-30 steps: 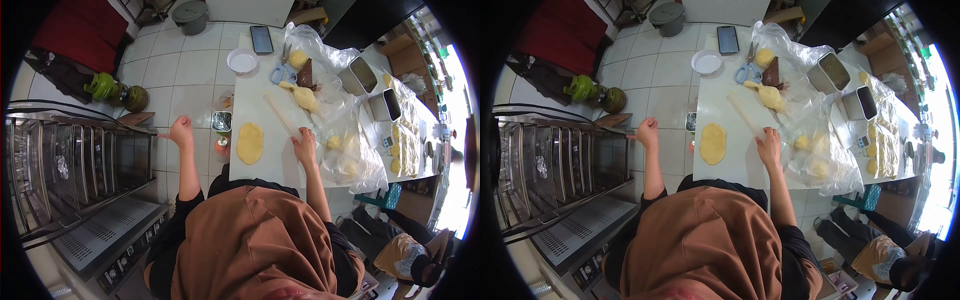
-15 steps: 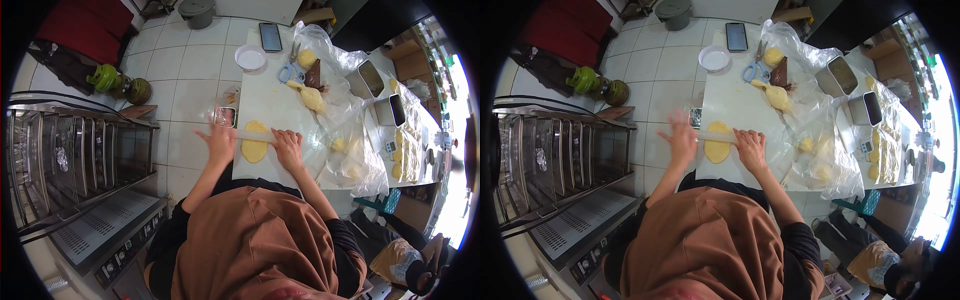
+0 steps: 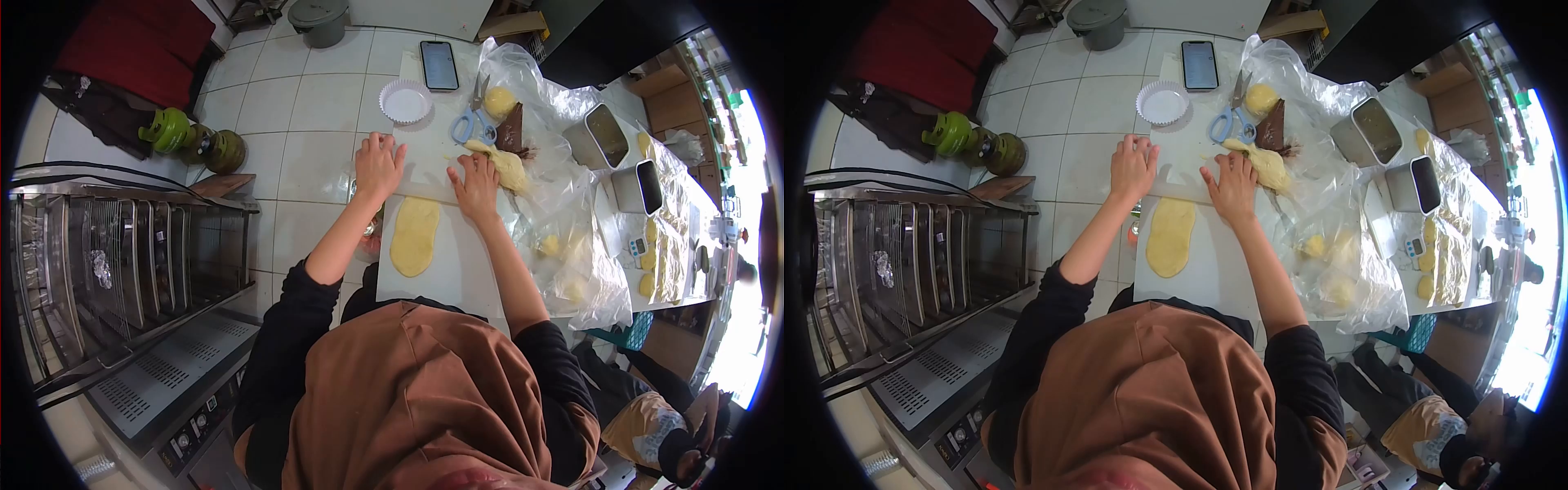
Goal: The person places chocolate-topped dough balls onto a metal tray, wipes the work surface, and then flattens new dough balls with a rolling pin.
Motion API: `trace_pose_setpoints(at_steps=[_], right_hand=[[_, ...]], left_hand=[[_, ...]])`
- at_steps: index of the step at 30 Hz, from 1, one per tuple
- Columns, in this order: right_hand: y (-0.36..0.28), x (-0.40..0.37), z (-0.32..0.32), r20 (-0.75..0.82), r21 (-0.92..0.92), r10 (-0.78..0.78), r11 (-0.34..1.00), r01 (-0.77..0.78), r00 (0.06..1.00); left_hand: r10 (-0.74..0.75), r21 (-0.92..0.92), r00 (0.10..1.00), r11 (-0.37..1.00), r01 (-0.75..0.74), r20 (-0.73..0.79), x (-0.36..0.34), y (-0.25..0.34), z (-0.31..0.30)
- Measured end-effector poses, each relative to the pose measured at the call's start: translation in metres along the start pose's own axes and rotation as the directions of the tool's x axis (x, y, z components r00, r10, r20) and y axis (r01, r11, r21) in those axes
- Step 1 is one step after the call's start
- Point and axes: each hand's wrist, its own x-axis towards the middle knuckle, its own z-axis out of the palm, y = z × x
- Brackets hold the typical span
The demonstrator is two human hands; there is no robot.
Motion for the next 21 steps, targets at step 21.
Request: trace_pose_setpoints(at_steps=[21], right_hand=[[-0.038,-0.069,-0.017,0.174,-0.07,0.083,0.995,-0.071,0.981]], left_hand=[[0.098,-0.055,0.988,0.993,-0.105,-0.119,-0.093,-0.019,-0.006]])
